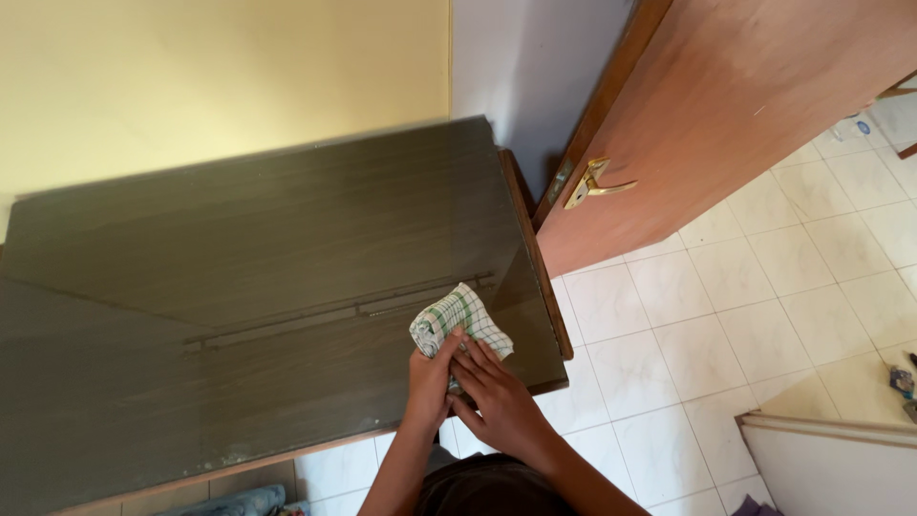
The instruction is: The person wipes a glass-topped desk with a cloth, then opens a drawer to place a notebook, a pen holder, and a tape dispenser inside. After arranging the items, the person closes the drawer and continues wiping the desk surface.
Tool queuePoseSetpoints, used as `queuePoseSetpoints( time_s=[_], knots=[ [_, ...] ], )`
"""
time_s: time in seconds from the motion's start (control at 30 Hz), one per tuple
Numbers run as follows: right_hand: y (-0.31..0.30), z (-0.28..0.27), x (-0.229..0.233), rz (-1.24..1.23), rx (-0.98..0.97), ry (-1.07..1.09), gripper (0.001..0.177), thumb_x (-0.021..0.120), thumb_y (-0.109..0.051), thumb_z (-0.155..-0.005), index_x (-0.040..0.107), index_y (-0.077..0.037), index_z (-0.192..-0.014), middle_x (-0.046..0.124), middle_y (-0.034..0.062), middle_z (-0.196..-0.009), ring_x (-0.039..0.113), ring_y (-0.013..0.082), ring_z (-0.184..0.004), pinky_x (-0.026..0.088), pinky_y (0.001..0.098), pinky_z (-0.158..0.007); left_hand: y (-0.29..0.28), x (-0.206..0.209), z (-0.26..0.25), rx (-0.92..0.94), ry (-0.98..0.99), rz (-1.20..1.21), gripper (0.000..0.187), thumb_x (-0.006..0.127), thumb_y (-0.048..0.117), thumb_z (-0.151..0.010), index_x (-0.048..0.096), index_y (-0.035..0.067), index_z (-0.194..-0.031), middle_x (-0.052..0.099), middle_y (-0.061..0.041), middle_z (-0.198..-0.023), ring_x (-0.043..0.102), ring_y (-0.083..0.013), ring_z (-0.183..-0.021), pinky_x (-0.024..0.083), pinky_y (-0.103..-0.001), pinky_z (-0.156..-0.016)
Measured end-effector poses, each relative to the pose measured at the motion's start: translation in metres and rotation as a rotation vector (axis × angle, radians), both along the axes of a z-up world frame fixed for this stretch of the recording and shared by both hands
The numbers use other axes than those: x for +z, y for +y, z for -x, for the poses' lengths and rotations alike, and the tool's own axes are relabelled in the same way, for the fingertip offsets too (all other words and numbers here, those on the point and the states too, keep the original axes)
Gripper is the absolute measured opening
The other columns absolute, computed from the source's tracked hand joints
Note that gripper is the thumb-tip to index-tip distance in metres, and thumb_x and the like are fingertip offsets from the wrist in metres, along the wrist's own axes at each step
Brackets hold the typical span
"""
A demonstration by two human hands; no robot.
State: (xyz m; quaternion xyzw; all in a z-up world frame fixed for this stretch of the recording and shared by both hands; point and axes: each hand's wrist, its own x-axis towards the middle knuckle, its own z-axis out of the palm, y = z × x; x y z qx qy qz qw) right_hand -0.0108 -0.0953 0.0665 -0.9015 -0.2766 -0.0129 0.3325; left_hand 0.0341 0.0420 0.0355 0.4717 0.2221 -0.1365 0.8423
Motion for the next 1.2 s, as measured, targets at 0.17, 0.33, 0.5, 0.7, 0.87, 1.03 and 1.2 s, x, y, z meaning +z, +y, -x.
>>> queuePoseSetpoints(
  time_s=[0.17,0.33,0.5,0.7,0.87,1.03,1.2],
  knots=[
    [-0.005,0.005,-0.029,-0.121,-0.115,0.19,0.05,0.059,-0.028,-0.102,0.056,-0.004,-0.145,0.051,0.0184,-0.155,0.038,0.0338,-0.15,0.033,0.0477,-0.12,0.043,-0.1,0.003,0.115,0.062,-0.343,0.029,0.069,0.019,-0.1,0.069,-0.003,-0.119,0.069,-0.013,-0.096,0.06,-0.0241,-0.082,0.048,-0.039,-0.071],
    [-0.051,0.009,-0.102,-0.217,-0.53,0.611,0.045,0.057,-0.029,-0.102,0.057,-0.014,-0.144,0.056,0.0151,-0.147,0.052,0.0296,-0.135,0.042,0.0438,-0.108,0.176,-0.156,0.017,0.154,-0.51,-1.489,0.052,0.059,0.0,-0.092,0.061,0.007,-0.143,0.066,-0.017,-0.136,0.066,-0.0335,-0.117,0.054,-0.041,-0.097],
    [-0.108,0.046,-0.176,-0.297,-0.796,0.529,0.038,0.063,-0.028,-0.099,0.067,-0.01,-0.132,0.074,0.0137,-0.121,0.072,0.027,-0.112,0.057,0.037,-0.091,0.237,-0.186,0.038,-0.266,0.062,-1.745,0.078,0.062,-0.004,-0.079,0.046,0.011,-0.154,0.041,-0.015,-0.163,0.034,-0.0384,-0.151,0.025,-0.048,-0.126],
    [-0.141,0.072,-0.189,-0.283,-0.921,0.637,0.034,0.063,-0.029,-0.099,0.072,-0.011,-0.126,0.08,0.0119,-0.111,0.076,0.0249,-0.108,0.059,0.0349,-0.09,0.114,-0.257,0.074,-0.28,-0.545,-1.613,0.091,0.055,-0.011,-0.071,0.038,0.005,-0.159,0.032,-0.019,-0.167,0.019,-0.0381,-0.159,0.006,-0.055,-0.13],
    [-0.167,0.09,-0.187,-0.245,-0.936,0.68,0.033,0.064,-0.03,-0.099,0.073,-0.012,-0.125,0.081,0.0102,-0.108,0.076,0.0208,-0.103,0.059,0.0322,-0.089,-0.048,-0.258,0.079,-0.671,-0.737,-1.556,0.086,0.055,-0.013,-0.076,0.044,0.011,-0.157,0.039,-0.012,-0.165,0.026,-0.0319,-0.158,0.014,-0.047,-0.131],
    [-0.206,0.102,-0.191,-0.226,-0.944,0.681,0.032,0.064,-0.027,-0.098,0.073,-0.012,-0.125,0.081,0.0092,-0.106,0.077,0.0174,-0.096,0.059,0.0294,-0.083,-0.153,-0.238,0.077,-0.802,-1.03,-1.23,0.076,0.057,-0.011,-0.081,0.049,0.014,-0.153,0.04,-0.01,-0.164,0.027,-0.0342,-0.155,0.017,-0.049,-0.126],
    [-0.233,0.102,-0.195,-0.183,-0.904,0.698,0.032,0.065,-0.025,-0.098,0.073,-0.011,-0.125,0.082,0.0103,-0.105,0.077,0.0198,-0.093,0.059,0.0305,-0.081,-0.122,-0.244,0.085,-0.751,-0.91,-1.407,0.083,0.055,-0.014,-0.077,0.053,0.02,-0.153,0.041,-0.005,-0.165,0.028,-0.0295,-0.157,0.016,-0.049,-0.129]
  ],
)
